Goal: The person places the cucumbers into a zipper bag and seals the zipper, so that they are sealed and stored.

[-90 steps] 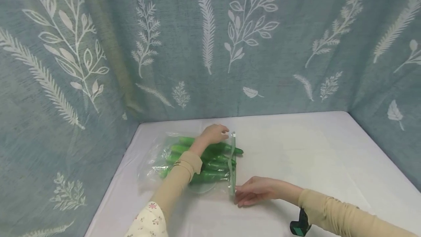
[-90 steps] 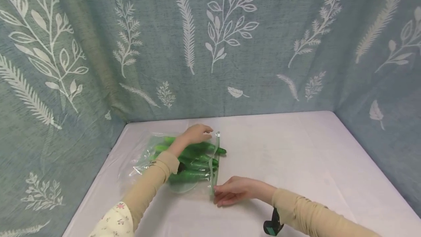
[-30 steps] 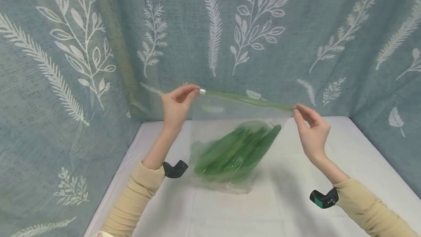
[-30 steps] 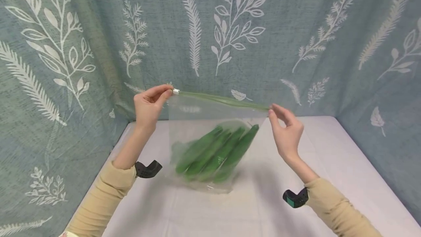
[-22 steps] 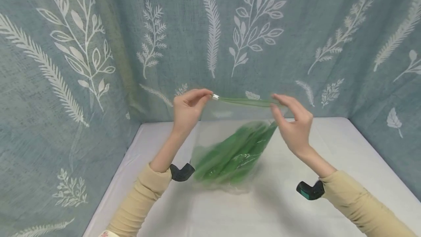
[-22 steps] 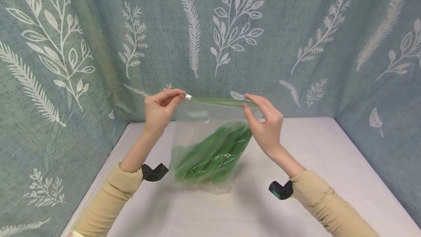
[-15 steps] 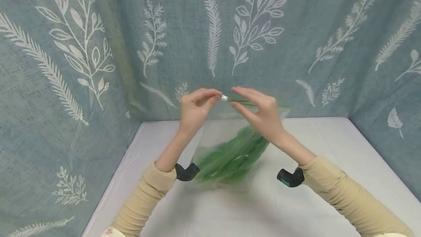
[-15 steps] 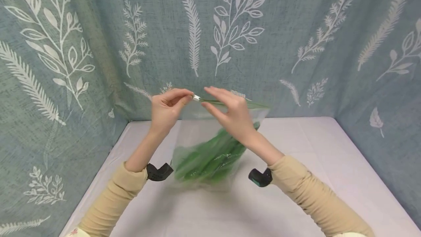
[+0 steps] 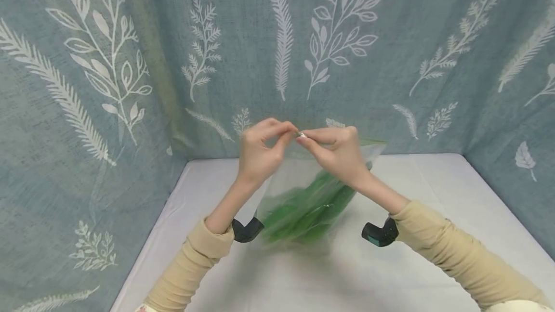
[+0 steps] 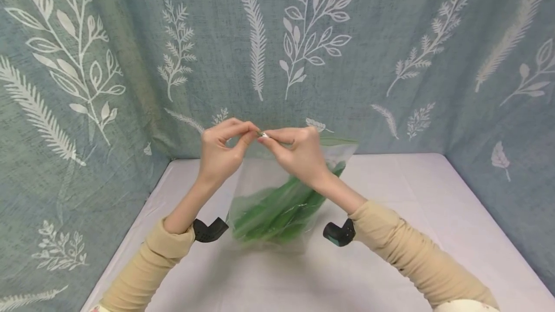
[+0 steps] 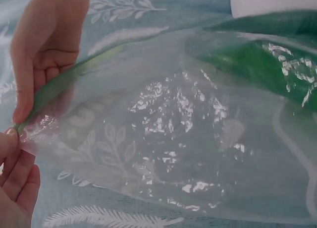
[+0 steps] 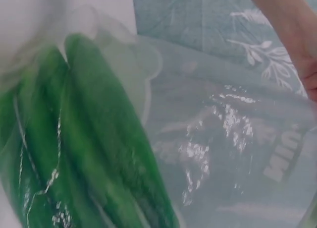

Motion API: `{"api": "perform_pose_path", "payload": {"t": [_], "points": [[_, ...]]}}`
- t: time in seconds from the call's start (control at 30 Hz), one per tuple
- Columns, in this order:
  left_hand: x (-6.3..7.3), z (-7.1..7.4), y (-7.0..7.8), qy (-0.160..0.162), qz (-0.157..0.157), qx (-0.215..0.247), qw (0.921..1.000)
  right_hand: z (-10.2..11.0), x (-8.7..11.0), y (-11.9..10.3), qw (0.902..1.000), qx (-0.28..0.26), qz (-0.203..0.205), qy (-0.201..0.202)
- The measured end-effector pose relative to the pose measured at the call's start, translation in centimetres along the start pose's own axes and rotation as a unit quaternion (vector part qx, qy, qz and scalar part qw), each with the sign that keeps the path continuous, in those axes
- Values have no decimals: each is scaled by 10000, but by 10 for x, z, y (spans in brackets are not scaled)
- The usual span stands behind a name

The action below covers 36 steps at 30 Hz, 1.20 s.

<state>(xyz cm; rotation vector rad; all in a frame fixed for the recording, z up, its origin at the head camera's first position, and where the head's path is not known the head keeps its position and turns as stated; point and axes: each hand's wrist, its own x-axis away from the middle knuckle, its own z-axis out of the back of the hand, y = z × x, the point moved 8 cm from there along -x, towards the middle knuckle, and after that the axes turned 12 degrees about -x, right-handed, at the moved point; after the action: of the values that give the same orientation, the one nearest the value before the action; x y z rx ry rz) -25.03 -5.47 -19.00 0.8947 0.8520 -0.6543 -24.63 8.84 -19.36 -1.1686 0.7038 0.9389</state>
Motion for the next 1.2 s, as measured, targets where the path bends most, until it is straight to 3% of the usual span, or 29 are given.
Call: {"api": "perform_pose_path", "payload": {"t": [0.1, 0.37, 0.53, 0.63, 0.77, 0.83, 1.0, 1.1, 1.2], "points": [[-1, 7, -6, 240, 85, -128, 9996, 8, 4, 5, 9997, 210, -75, -37], [-2, 34, -44, 783, 1014, -42, 9917, 61, 35, 31, 9925, 1139, -416, -171], [-1, 48, -59, 1107, 1365, -24, 9844, 97, 54, 39, 9840, 1636, -707, 60], [0, 52, -66, 1114, 1649, 142, 9799, 112, 66, 43, 9802, 1726, -945, 228], [2, 51, -60, 675, 1862, 727, 9775, 123, 80, 33, 9812, 1583, -963, 544], [3, 53, -52, 340, 1907, 1002, 9759, 128, 85, 20, 9838, 1388, -778, 826], [8, 64, -24, -516, 1797, 1553, 9700, 140, 91, -25, 9856, 309, -114, 1660], [10, 70, -7, -761, 1601, 1955, 9645, 148, 86, -46, 9715, -719, 201, 2250], [11, 67, -2, -896, 1598, 2260, 9567, 156, 80, -47, 9489, -1660, 40, 2683]]}}
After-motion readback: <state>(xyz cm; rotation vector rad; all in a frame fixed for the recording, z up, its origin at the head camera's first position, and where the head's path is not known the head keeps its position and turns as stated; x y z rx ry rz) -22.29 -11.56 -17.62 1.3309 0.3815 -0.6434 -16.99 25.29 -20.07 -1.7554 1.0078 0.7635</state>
